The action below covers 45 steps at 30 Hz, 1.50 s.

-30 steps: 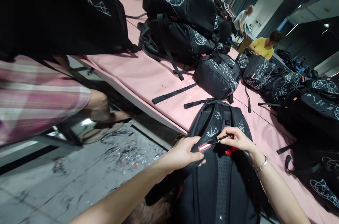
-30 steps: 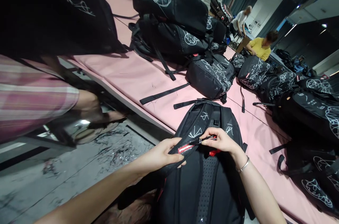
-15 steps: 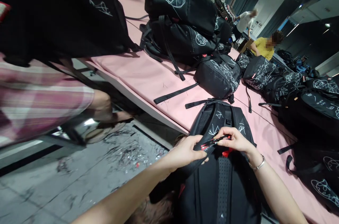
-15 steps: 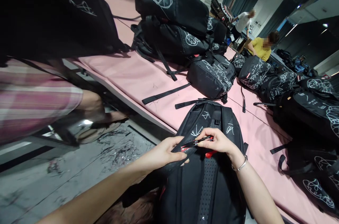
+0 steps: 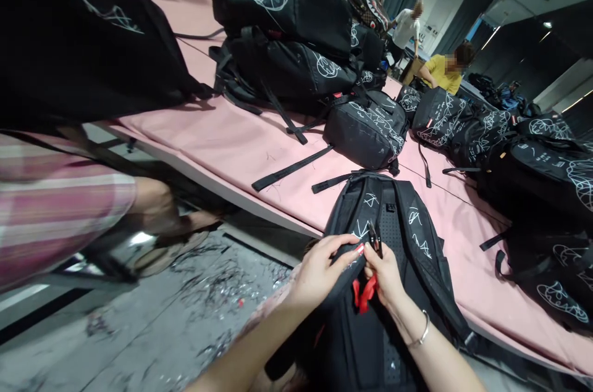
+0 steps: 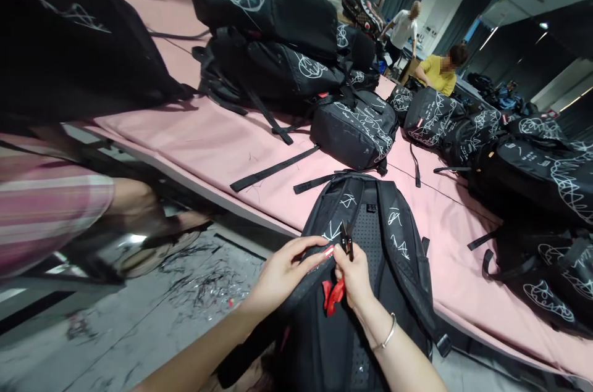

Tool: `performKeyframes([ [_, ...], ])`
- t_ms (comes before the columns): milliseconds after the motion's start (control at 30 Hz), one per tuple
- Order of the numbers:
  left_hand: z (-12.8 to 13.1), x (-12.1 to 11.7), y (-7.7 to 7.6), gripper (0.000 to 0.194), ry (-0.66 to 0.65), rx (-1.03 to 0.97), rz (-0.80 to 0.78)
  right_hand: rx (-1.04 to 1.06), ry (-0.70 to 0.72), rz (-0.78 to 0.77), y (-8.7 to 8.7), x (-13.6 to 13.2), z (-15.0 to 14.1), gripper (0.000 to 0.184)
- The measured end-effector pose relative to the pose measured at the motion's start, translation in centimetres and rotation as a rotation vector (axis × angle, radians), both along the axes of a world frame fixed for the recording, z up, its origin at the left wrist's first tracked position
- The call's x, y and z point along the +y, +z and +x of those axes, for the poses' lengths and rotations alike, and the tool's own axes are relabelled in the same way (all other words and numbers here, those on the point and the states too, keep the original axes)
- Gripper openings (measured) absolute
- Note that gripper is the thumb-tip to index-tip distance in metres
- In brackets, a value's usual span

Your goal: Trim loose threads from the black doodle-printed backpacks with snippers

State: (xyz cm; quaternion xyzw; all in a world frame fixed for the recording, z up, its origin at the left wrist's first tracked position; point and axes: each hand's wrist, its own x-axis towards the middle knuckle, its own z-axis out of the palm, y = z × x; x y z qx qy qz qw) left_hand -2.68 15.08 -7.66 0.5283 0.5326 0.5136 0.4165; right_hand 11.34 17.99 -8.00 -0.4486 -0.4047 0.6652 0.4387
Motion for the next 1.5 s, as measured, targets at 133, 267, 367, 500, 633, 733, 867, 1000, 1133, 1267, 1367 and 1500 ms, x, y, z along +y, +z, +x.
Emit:
performKeyframes([
  [133,-0.6,1.2,1.2,0.014,-0.080,0.229,0.020,0.032,-0.022,-0.008,-0.3,0.1,0.0,0.041],
  [267,-0.7,0.8,1.1,0.020,0.013,0.254,-0.036,0.046,-0.027,-0.012,-0.3,0.3,0.4,0.042],
  [367,-2.0,-0.3,0.1,0.022,0.126,0.155,-0.164,0.044,-0.048,0.002,0.1,0.5,0.7,0.041],
  [500,-4.1,-1.4,-0.3,0.024,0.203,0.380,-0.099,0.037,-0.012,0.009,0.0,0.7,0.7,0.041],
  [633,-3.3,-0.9,1.1,0.034,0.111,0.454,0.142,0.028,-0.013,-0.013,-0.6,0.5,0.2,0.041],
  [733,-1.5,0.4,1.7,0.027,-0.036,0.384,0.115,0.044,-0.005,-0.011,-0.8,0.3,0.1,0.039],
  [867,0.0,1.4,1.6,0.022,-0.067,0.416,0.066,0.045,-0.005,-0.019,-0.7,0.1,0.5,0.042],
  [1000,-1.1,-0.2,1.0,0.026,-0.098,0.489,0.084,0.032,-0.026,-0.024,-0.4,0.3,0.7,0.044],
  [1133,-4.5,-2.9,-0.7,0.028,-0.018,0.536,-0.096,0.006,-0.001,0.001,0.0,0.6,0.7,0.044],
  [1267,-6.0,-4.0,-2.2,0.027,0.168,0.302,-0.199,-0.054,0.041,0.028,-0.3,0.8,0.5,0.044],
  [1367,-3.9,-3.6,-2.1,0.047,0.076,-0.156,-0.294,-0.110,0.101,0.060,-0.7,0.7,0.5,0.041],
  [1500,-0.7,-2.5,-1.0,0.055,-0.069,-0.412,-0.299,-0.227,0.076,0.237,-0.8,0.7,1.9,0.035],
])
